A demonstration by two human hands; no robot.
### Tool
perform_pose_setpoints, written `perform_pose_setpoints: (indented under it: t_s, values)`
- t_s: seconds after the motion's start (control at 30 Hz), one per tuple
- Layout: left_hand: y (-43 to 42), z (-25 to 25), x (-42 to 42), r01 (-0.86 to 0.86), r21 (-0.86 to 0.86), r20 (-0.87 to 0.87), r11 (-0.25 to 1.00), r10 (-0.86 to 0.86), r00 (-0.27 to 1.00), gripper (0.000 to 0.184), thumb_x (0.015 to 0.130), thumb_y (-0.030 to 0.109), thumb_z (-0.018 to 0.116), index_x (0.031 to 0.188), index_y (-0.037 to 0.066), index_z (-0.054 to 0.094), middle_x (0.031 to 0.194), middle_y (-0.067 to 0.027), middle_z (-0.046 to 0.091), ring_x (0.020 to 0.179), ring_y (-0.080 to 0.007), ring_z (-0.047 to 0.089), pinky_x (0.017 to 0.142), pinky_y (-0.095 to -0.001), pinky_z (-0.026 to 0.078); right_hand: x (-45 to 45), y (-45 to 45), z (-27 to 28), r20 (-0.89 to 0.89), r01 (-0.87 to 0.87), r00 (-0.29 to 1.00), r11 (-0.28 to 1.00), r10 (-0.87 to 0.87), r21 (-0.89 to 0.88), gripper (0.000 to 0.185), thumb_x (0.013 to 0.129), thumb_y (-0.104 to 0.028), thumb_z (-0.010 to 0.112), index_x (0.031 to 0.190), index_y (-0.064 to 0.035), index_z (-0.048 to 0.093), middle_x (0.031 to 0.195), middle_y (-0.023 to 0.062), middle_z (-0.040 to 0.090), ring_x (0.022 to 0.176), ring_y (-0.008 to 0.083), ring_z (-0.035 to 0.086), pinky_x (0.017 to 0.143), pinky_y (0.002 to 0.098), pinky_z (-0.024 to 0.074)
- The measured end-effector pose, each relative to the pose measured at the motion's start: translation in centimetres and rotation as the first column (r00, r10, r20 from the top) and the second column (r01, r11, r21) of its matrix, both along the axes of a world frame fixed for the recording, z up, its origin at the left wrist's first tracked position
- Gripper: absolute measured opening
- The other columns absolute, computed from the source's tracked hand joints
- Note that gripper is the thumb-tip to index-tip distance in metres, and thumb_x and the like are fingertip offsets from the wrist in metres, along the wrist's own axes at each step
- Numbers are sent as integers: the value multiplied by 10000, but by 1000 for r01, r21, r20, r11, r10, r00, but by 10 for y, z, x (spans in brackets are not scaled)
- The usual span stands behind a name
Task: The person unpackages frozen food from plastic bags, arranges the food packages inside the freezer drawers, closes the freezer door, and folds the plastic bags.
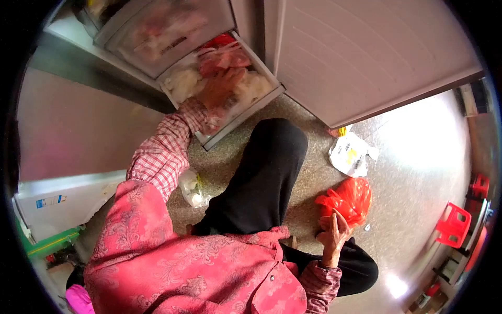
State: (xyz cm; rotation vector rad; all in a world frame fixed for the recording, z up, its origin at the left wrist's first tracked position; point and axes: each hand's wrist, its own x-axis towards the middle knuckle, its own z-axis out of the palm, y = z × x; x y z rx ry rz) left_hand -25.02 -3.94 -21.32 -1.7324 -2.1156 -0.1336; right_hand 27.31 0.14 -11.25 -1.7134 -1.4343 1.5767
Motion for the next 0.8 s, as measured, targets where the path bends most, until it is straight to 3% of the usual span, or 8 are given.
perform_pose_setpoints:
  t_s: [0.1, 0.17, 0.2, 0.33, 0.4, 0.43, 0.5, 0.8]
  values:
    - [2, 6, 0, 1, -18, 114, 1000, 1, 993, 518, 777, 174, 544, 1279, 104, 439, 1181, -116, 475, 933, -307, 540, 716, -456, 460, 4, 23, -15, 282, -475, 880, 684, 384, 554, 309, 886, -206, 556, 1113, 2, 585, 873, 130, 654, 692, 170, 619, 658, 283, 505]
    - [1, 13, 8, -16, -2, 131, 1000, 16, 991, 523, 781, 200, 541, 1286, 112, 437, 1189, -133, 478, 928, -325, 531, 730, -457, 457, -10, 38, -19, 155, -363, 932, 833, 329, 417, 331, 884, -221, 561, 1134, -4, 572, 925, 142, 655, 712, 173, 625, 695, 283, 511]
    - [1, 12, 10, -26, -3, 132, 1000, 26, 991, 523, 781, 200, 541, 1286, 112, 437, 1189, -133, 478, 928, -325, 531, 730, -457, 457, -48, 46, -1, -75, -102, 991, 991, 108, 83, 339, 895, -243, 563, 1112, 17, 582, 927, 134, 655, 724, 173, 623, 705, 277, 507]
    - [-2, 13, 6, -41, 26, 14, 999, 41, 999, 509, 782, 203, 530, 1279, 126, 453, 1144, -130, 491, 916, -292, 544, 711, -418, 474, -147, 91, -28, -321, -250, 916, 968, 242, 17, 371, 904, -287, 565, 1065, 47, 594, 846, 127, 650, 739, 183, 629, 703, 272, 508]
    - [-1, 9, 8, -76, 35, -49, 997, 77, 996, 518, 772, 196, 540, 1279, 130, 459, 1076, -118, 514, 876, -265, 566, 657, -370, 505, -193, 116, -61, -16, -556, 724, 597, 689, 579, 423, 894, -341, 574, 1038, 57, 595, 835, 146, 658, 742, 198, 637, 702, 278, 511]
    - [1, 6, 10, -127, 17, -26, 992, 128, 991, 482, 787, 197, 516, 1265, 149, 469, 1135, -116, 490, 911, -277, 542, 715, -409, 468, -218, 114, -56, -16, -565, 714, 589, 700, 578, 423, 894, -341, 574, 1038, 57, 595, 835, 146, 658, 742, 198, 637, 702, 278, 511]
    - [2, 4, 13, -195, 0, -3, 981, 195, 981, 450, 803, 197, 491, 1252, 169, 480, 1195, -115, 466, 945, -290, 517, 773, -448, 430, -266, 102, -41, -343, -537, 811, 835, 474, -115, 472, 886, -400, 572, 1090, 26, 570, 960, 168, 643, 833, 217, 633, 737, 311, 510]
    - [7, 5, 12, -250, -10, 211, 968, 247, 946, 422, 788, 155, 492, 1210, 174, 498, 1146, -108, 461, 944, -309, 499, 802, -455, 415, -344, 96, -92, -274, -558, 825, 643, 493, -524, 589, 886, -491, 520, 980, 82, 614, 868, 191, 660, 798, 247, 644, 718, 290, 513]
